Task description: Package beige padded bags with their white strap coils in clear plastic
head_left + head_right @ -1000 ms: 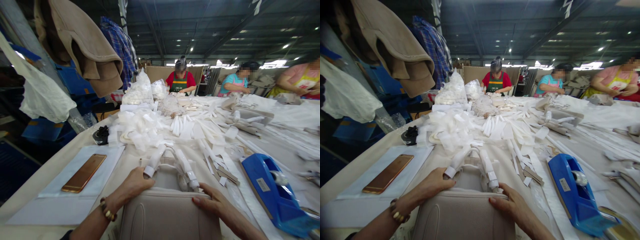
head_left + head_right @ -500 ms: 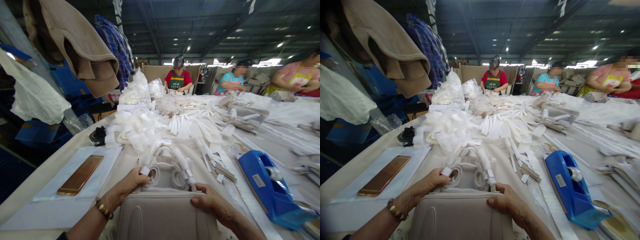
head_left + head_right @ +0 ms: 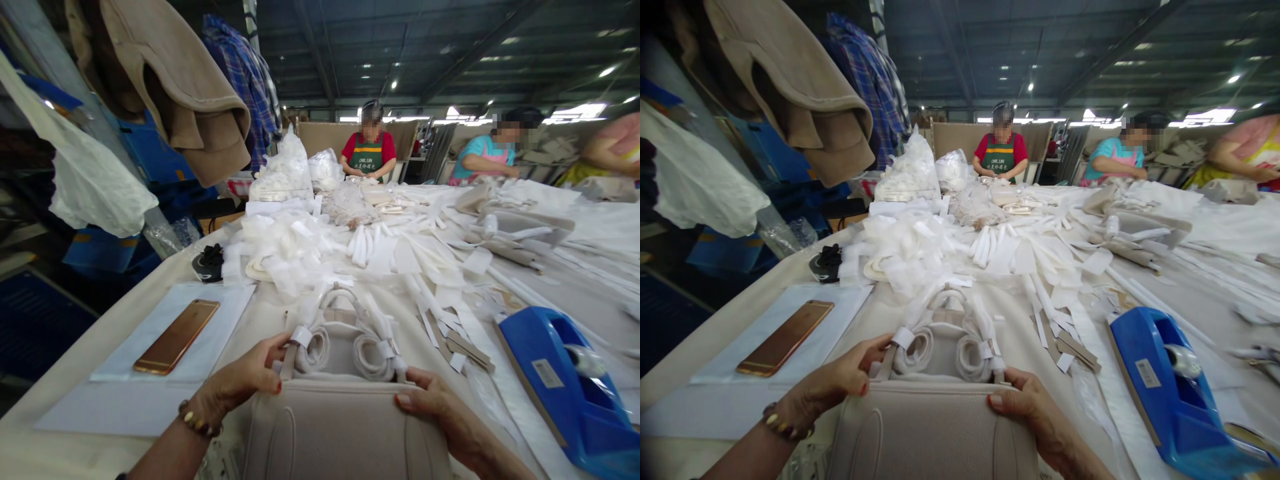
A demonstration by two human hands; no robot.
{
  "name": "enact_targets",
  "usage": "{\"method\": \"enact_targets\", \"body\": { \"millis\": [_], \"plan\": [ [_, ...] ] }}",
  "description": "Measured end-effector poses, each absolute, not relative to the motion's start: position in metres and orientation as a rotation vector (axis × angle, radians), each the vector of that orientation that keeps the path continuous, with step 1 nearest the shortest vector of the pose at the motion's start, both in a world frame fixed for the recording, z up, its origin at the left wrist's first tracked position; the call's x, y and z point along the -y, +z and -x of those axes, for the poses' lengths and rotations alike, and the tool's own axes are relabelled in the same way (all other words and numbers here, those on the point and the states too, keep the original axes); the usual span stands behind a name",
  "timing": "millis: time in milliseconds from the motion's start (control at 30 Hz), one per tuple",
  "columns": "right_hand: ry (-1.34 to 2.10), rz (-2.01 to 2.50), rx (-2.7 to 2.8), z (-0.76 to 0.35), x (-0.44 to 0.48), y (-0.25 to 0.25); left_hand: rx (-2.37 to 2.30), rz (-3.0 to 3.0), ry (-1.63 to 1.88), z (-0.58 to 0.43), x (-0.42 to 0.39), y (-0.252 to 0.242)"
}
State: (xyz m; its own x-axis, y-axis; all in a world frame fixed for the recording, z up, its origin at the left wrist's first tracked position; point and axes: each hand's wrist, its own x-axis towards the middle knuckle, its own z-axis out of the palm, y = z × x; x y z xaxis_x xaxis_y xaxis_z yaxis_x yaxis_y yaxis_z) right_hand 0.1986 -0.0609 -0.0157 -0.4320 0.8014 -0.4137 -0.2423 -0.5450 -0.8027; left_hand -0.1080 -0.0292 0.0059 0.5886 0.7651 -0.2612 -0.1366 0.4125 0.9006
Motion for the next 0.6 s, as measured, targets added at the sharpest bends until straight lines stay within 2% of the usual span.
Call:
{"method": "enact_targets", "body": {
  "millis": [167, 367, 600],
  "plan": [
    [2.063, 1.078, 0.826, -0.196, 0.058, -0.020, -0.979, -0.983, 0.682, 0.112, 0.041, -0.001],
    [2.039, 1.197, 0.811, -0.193, 0.054, -0.019, -0.908, -0.769, 0.807, 0.098, 0.040, -0.017],
    [1.927, 1.379, 0.974, -0.189, 0.045, -0.011, -0.890, -0.789, 0.699, 0.099, 0.027, -0.024]
  ]
}}
